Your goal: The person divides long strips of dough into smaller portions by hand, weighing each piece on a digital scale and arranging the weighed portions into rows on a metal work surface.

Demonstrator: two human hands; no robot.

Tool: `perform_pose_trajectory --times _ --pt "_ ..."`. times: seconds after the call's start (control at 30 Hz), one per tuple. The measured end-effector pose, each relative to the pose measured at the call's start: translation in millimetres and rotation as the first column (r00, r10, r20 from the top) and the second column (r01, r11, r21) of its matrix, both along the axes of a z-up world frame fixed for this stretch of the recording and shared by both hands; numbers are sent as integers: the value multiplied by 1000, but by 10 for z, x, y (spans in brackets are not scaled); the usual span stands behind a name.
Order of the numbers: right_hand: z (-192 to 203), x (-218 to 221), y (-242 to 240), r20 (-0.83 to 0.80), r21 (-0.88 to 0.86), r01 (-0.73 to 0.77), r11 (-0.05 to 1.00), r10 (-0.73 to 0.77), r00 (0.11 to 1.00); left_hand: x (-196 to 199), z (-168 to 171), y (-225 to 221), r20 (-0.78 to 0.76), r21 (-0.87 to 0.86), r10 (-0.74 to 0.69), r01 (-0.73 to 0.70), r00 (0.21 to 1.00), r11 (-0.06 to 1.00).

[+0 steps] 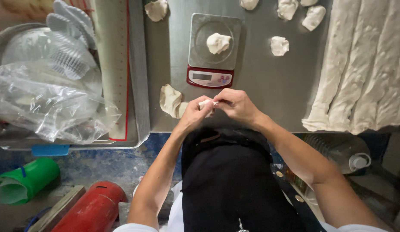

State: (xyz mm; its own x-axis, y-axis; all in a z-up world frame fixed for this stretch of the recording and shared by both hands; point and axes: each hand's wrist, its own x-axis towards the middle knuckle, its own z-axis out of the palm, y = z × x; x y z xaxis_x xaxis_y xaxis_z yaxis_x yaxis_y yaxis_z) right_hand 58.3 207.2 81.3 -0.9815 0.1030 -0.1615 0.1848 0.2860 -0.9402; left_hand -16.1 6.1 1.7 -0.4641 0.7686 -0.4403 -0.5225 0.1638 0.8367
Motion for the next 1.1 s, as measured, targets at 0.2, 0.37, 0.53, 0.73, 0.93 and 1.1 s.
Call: perform_pose_trajectory --times 0.2,0.37,0.53,0.73,0.93,1.1 --pt "91 26 154 67 -552 122 825 -102 993 15 -63 147 -130 -98 -76 63 989 993" --pt "219 -460 593 -279 -271 219 937 -294 914 197 106 311 -278 -310 -238 148 930 939" --pt "-334 -1009 389 -413 588 325 741 -70 908 176 322 488 -609 -541 -593 271 527 797" --pt "-888 -1210 596 -149 740 208 639 -145 978 110 426 248 -590 -762 -763 130 264 634" --pt "33 -1234 927 -678 71 470 880 -303 670 132 2 -163 -861 -500 -492 -35 127 865" --pt "88 -972 1352 -534 120 760 639 -603 592 105 -70 -121 -786 -505 -472 28 400 863"
